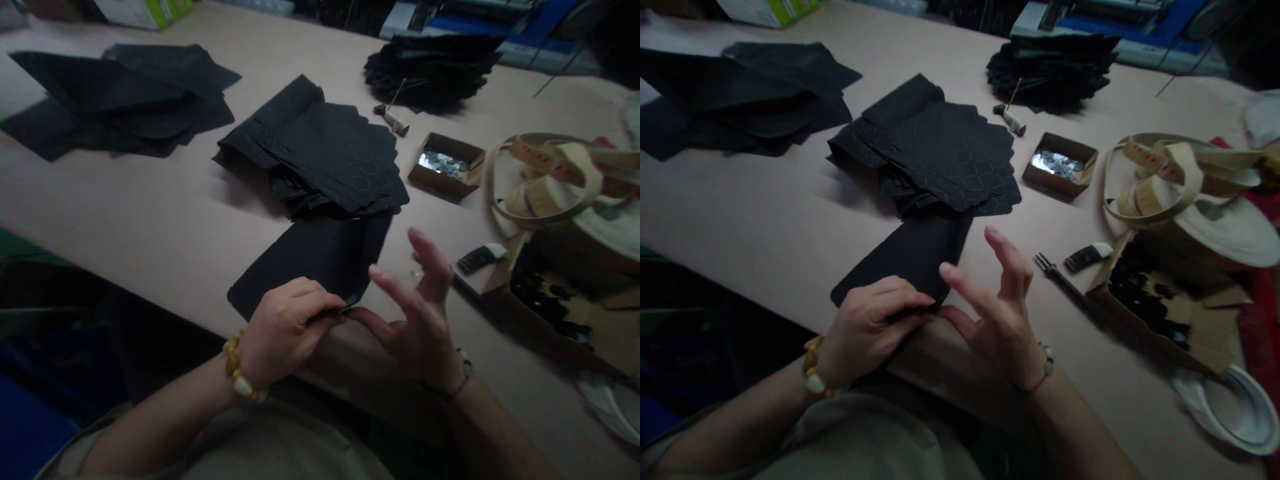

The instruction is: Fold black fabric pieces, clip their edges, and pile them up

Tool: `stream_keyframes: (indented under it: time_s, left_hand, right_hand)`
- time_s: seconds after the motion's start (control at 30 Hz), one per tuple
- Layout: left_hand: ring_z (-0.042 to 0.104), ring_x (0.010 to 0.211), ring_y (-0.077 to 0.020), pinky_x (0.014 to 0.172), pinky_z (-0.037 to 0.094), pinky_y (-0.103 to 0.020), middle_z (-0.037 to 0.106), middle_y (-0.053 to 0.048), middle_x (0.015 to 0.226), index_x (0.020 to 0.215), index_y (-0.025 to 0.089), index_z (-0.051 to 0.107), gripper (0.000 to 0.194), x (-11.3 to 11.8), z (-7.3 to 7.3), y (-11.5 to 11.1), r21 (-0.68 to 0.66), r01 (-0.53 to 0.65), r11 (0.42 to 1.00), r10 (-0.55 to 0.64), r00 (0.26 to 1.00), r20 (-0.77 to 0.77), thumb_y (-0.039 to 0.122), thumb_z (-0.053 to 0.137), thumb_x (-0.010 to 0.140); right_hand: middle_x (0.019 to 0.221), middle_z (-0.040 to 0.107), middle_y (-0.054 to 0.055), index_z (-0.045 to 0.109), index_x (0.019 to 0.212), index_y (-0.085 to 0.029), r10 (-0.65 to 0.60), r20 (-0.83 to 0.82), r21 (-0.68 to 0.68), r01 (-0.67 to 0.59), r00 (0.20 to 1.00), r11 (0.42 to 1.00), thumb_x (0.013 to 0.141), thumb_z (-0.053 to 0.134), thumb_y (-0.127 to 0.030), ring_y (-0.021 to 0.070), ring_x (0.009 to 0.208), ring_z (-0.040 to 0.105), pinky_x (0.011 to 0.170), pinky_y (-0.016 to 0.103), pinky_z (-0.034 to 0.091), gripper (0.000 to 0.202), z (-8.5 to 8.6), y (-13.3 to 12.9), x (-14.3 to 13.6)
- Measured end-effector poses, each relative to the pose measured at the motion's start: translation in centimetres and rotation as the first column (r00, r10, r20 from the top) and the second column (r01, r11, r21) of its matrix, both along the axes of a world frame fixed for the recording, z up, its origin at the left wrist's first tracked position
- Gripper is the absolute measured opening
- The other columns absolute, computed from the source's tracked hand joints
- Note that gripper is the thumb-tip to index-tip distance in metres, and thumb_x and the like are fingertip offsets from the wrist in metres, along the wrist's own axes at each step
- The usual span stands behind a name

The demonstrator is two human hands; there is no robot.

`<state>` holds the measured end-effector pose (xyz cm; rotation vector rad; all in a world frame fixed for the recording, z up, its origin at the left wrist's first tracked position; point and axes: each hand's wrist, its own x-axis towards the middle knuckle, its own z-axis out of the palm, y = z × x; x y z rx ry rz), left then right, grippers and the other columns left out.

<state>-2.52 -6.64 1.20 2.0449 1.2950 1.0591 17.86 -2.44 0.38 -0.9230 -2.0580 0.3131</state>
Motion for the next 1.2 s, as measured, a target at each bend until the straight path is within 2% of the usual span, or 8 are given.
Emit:
stream_keyframes:
  time_s: [0.07, 0.13, 0.27, 0.4, 0.6, 0.87, 1.07, 1.2]
  left_hand:
    - [0.063, 0.077, -0.0141, 0.068, 0.052, -0.024, 0.07, -0.005, 0.084, 0.097, 0.016, 0.068, 0.011, 0.0, 0.1, -0.4, 0.122, 0.02, 0.992, -0.014, 0.999, -0.053, 0.014, 0.06, 0.09]
    - [0.062, 0.079, -0.0148, 0.069, 0.053, -0.025, 0.07, -0.006, 0.086, 0.101, 0.014, 0.067, 0.016, -0.2, 0.1, -0.7, 0.219, 0.066, 0.973, -0.047, 0.995, -0.092, 0.01, 0.057, 0.089]
    - [0.061, 0.08, -0.0164, 0.07, 0.052, -0.026, 0.069, -0.008, 0.087, 0.106, 0.01, 0.063, 0.019, -0.7, -0.1, -0.7, 0.312, 0.147, 0.939, -0.12, 0.987, -0.103, 0.007, 0.057, 0.087]
    - [0.059, 0.078, -0.0182, 0.069, 0.052, -0.03, 0.067, -0.01, 0.086, 0.104, 0.007, 0.061, 0.017, -1.2, -0.5, -0.4, 0.334, 0.229, 0.914, -0.185, 0.97, -0.159, 0.008, 0.053, 0.089]
    - [0.057, 0.071, -0.0172, 0.068, 0.053, -0.031, 0.066, -0.009, 0.077, 0.101, 0.007, 0.061, 0.018, -1.6, 0.0, 0.2, 0.452, 0.352, 0.82, -0.218, 0.921, -0.322, 0.011, 0.044, 0.095]
    - [0.064, 0.076, -0.0197, 0.068, 0.056, -0.034, 0.07, -0.013, 0.082, 0.097, 0.004, 0.061, 0.015, -1.5, 0.7, 0.3, 0.474, 0.28, 0.835, -0.171, 0.95, -0.26, 0.009, 0.047, 0.093]
    - [0.061, 0.067, -0.0168, 0.065, 0.055, -0.032, 0.068, -0.008, 0.072, 0.092, 0.007, 0.063, 0.016, -1.8, 1.0, 0.3, 0.539, 0.345, 0.769, -0.15, 0.916, -0.373, 0.01, 0.047, 0.094]
    - [0.061, 0.066, -0.0155, 0.066, 0.054, -0.03, 0.068, -0.007, 0.071, 0.091, 0.008, 0.064, 0.018, -2.1, 0.9, 0.3, 0.559, 0.363, 0.745, -0.168, 0.914, -0.369, 0.011, 0.046, 0.094]
  right_hand:
    - [0.123, 0.064, -0.002, 0.069, 0.103, -0.038, 0.053, 0.168, 0.204, -0.087, 0.984, 0.975, 0.081, 0.074, -0.017, 0.0271, 0.126, 0.049, 0.117, 0.056, 0.017, 0.03, 0.5, -0.2, 0.5]
    - [0.102, 0.072, -0.007, 0.07, 0.091, -0.034, 0.169, 0.228, 0.229, -0.222, 0.959, 0.948, 0.089, 0.061, -0.013, 0.0199, 0.107, 0.061, 0.119, 0.052, 0.01, 0.023, 1.0, -0.3, 0.8]
    - [0.089, 0.075, -0.009, 0.069, 0.087, -0.029, 0.26, 0.189, 0.177, -0.294, 0.947, 0.939, 0.093, 0.052, -0.015, 0.0139, 0.077, 0.062, 0.111, 0.045, 0.024, 0.023, 1.8, -0.3, 0.9]
    - [0.09, 0.075, -0.01, 0.068, 0.089, -0.03, 0.288, 0.226, 0.159, -0.327, 0.931, 0.931, 0.092, 0.053, -0.014, 0.0133, 0.075, 0.061, 0.107, 0.042, 0.028, 0.022, 2.2, -0.2, 0.8]
    - [0.091, 0.075, -0.009, 0.068, 0.089, -0.028, 0.32, 0.239, 0.188, -0.367, 0.917, 0.911, 0.093, 0.052, -0.016, 0.0137, 0.074, 0.058, 0.099, 0.04, 0.035, 0.021, 2.4, -0.3, 0.7]
    - [0.087, 0.074, -0.002, 0.068, 0.084, -0.02, 0.267, 0.141, 0.241, -0.295, 0.953, 0.925, 0.101, 0.043, -0.017, 0.0134, 0.07, 0.05, 0.084, 0.038, 0.039, 0.031, 1.8, -0.9, 0.5]
    - [0.09, 0.075, -0.003, 0.072, 0.085, -0.02, 0.297, 0.075, 0.207, -0.307, 0.952, 0.929, 0.1, 0.046, -0.018, 0.0139, 0.076, 0.053, 0.09, 0.042, 0.039, 0.03, 1.4, -1.1, 0.1]
    - [0.09, 0.075, 0.0, 0.072, 0.084, -0.017, 0.324, 0.099, 0.22, -0.339, 0.941, 0.915, 0.1, 0.046, -0.018, 0.0135, 0.071, 0.052, 0.082, 0.038, 0.04, 0.03, 1.6, -1.1, 0.0]
